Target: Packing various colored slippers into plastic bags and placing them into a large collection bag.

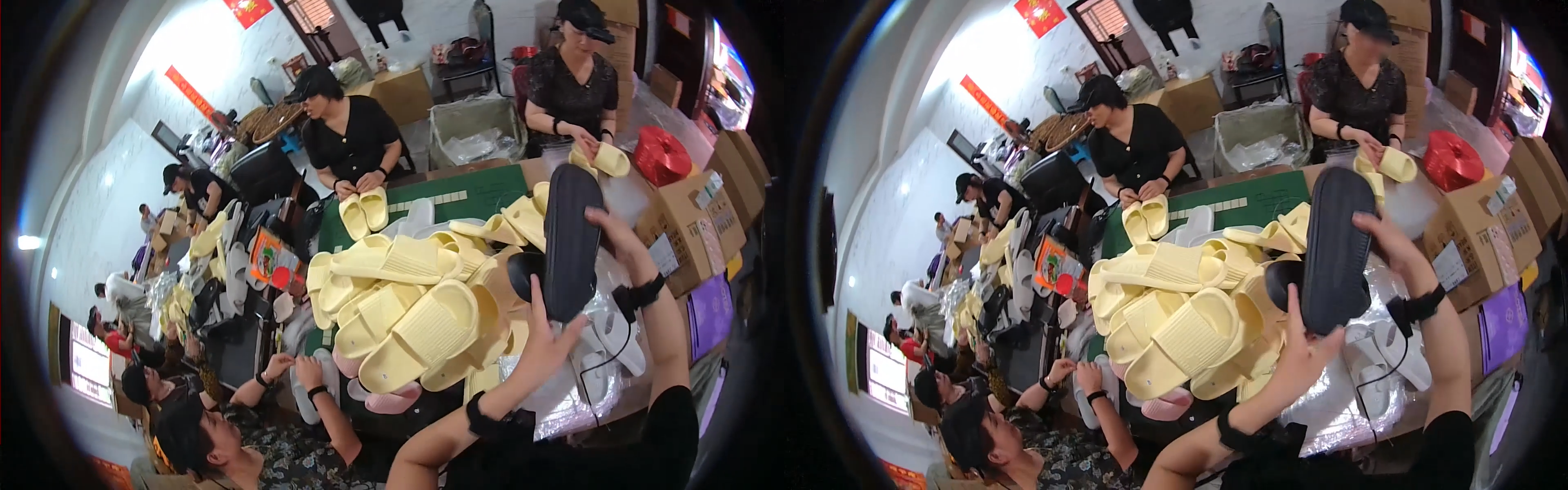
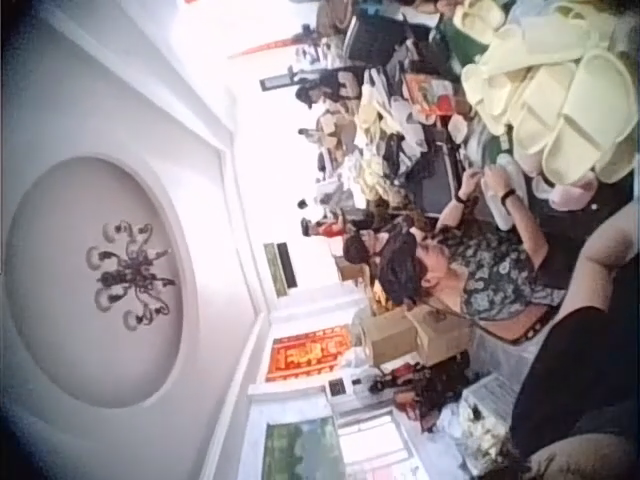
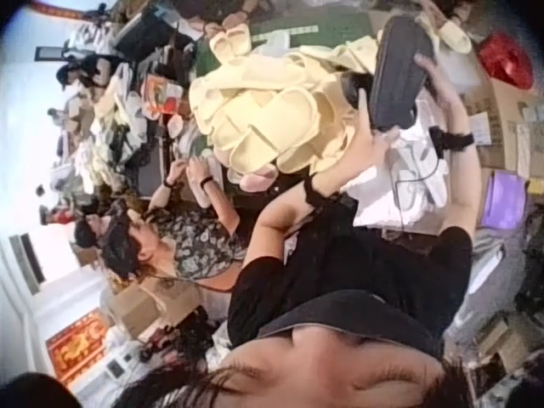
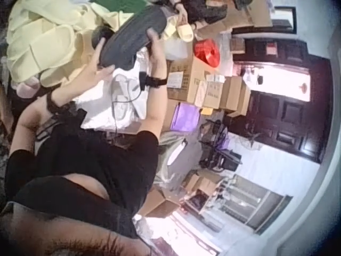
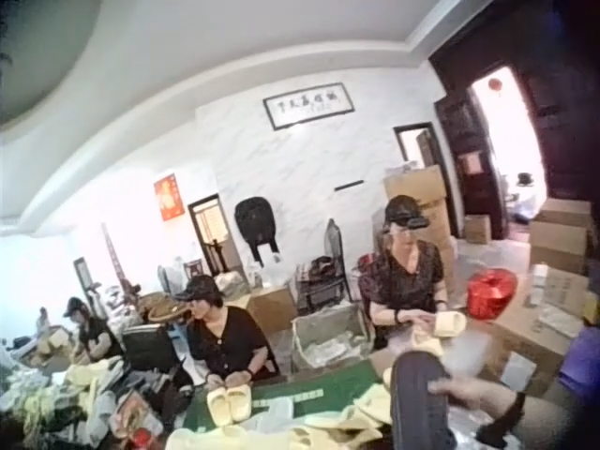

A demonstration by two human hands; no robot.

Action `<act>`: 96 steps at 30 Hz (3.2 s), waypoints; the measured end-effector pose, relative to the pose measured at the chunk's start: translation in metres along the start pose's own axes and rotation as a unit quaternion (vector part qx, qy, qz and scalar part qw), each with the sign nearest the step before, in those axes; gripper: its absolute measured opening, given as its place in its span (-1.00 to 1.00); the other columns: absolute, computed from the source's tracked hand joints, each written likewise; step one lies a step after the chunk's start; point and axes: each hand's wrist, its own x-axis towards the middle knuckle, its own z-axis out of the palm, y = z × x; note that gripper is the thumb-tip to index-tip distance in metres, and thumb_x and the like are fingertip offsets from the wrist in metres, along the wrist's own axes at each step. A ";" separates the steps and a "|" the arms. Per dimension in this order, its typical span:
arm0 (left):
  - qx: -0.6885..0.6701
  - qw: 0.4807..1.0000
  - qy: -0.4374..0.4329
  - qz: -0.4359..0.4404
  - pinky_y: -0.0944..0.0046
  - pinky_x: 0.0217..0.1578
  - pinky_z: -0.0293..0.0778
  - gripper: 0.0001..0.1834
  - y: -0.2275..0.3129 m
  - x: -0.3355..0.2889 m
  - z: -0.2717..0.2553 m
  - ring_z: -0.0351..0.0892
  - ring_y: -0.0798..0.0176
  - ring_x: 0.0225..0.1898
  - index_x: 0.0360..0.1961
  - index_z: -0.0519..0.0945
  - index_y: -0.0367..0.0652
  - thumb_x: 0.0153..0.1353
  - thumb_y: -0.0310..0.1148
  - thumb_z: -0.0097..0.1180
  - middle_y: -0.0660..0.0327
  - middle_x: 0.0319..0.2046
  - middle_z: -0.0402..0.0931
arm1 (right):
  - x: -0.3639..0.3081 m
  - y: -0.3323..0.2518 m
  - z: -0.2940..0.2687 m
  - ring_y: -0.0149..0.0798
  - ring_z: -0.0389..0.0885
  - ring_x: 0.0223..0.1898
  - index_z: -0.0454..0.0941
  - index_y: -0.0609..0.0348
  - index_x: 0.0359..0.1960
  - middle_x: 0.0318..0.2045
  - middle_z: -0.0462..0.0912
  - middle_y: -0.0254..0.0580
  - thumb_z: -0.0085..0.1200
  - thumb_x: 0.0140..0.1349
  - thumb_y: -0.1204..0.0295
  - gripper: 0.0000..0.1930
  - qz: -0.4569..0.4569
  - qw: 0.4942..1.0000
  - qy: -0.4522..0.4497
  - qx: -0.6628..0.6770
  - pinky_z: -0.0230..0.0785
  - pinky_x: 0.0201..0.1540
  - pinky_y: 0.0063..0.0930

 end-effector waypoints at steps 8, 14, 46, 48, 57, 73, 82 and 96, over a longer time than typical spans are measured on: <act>0.584 0.791 0.182 0.019 -0.29 0.25 -0.12 0.23 0.023 -0.104 -0.171 -0.29 -0.43 0.35 0.38 0.01 -0.11 -0.25 0.06 0.46 -0.33 0.34 -0.31 | 0.162 0.008 0.026 -0.46 0.52 -0.22 0.42 -0.03 0.04 -0.22 0.56 -0.40 0.17 0.12 0.07 -0.51 0.000 0.998 -0.024 -0.065 0.40 -0.32 -0.54; 0.300 0.940 0.155 -0.041 -0.02 0.29 0.00 0.23 -0.039 -0.110 -0.267 -0.19 -0.19 0.39 0.37 0.05 -0.12 -0.31 -0.07 0.53 -0.26 0.36 -0.28 | 0.223 0.097 0.044 0.04 0.45 0.09 0.30 0.00 0.16 0.09 0.45 -0.01 0.26 -0.03 0.05 -0.28 -0.076 0.790 0.115 -0.598 0.41 -0.07 -0.02; 0.287 0.939 0.022 0.190 -0.05 0.15 0.20 -0.43 -0.065 0.193 -0.144 0.25 -0.14 0.18 0.16 0.37 -0.24 0.16 -0.23 0.17 -0.13 0.11 0.32 | 0.183 0.076 -0.009 -0.40 0.52 -0.05 0.35 0.21 0.18 0.05 0.50 -0.24 -0.12 0.32 0.49 -0.62 -0.252 0.955 -0.156 0.003 0.39 0.03 -0.54; 0.368 0.912 0.036 0.179 -0.12 0.18 0.12 -0.36 -0.076 0.189 -0.120 0.14 -0.20 0.24 0.26 0.21 -0.20 0.19 -0.26 0.12 -0.13 0.19 0.21 | 0.190 0.089 -0.043 -0.38 0.51 -0.05 0.28 0.24 0.21 0.02 0.50 -0.25 -0.02 0.29 0.44 -0.55 -0.099 0.978 -0.112 0.147 0.39 0.00 -0.51; 0.661 0.739 -0.114 0.069 -0.50 0.19 -0.29 -0.21 -0.018 0.015 -0.139 -0.29 -0.46 0.35 0.30 0.27 0.24 0.02 0.11 0.20 -0.24 0.34 -0.15 | 0.184 0.122 -0.089 -0.39 0.47 -0.05 0.35 0.33 0.13 0.01 0.51 -0.17 -0.01 0.30 0.15 -0.48 -0.020 0.992 0.114 0.043 0.31 0.03 -0.49; 0.685 0.725 0.046 0.057 -0.68 0.09 -0.35 -0.60 -0.119 -0.044 -0.173 0.03 -0.39 0.26 -0.13 0.63 0.22 -0.09 -0.11 0.26 -0.05 0.09 0.32 | -0.115 0.224 0.037 0.38 -0.04 0.32 -0.15 -0.25 0.42 0.35 -0.07 0.25 0.26 -0.04 0.22 0.01 -0.088 0.662 -0.170 -0.724 -0.07 0.26 0.28; 0.714 0.671 0.083 0.184 -0.68 0.09 -0.20 -0.72 -0.123 -0.041 -0.201 0.32 -0.20 0.09 -0.21 0.66 0.06 0.02 -0.32 0.07 0.07 -0.26 0.52 | -0.082 0.145 0.040 -0.06 0.50 0.01 0.46 0.08 0.10 -0.09 0.56 -0.06 -0.05 -0.07 0.74 -0.41 -0.193 0.840 -0.064 -0.502 0.34 0.09 -0.33; 0.720 0.648 0.198 0.152 -0.68 0.11 -0.27 -0.74 -0.139 -0.062 -0.217 0.28 -0.29 0.11 -0.23 0.66 0.08 0.01 -0.35 0.07 -0.04 -0.15 0.45 | 0.065 -0.068 0.147 -0.42 0.57 -0.30 0.49 0.20 -0.01 -0.26 0.55 -0.24 -0.09 0.11 0.51 -0.64 -0.225 0.960 -0.062 -0.152 0.49 -0.43 -0.51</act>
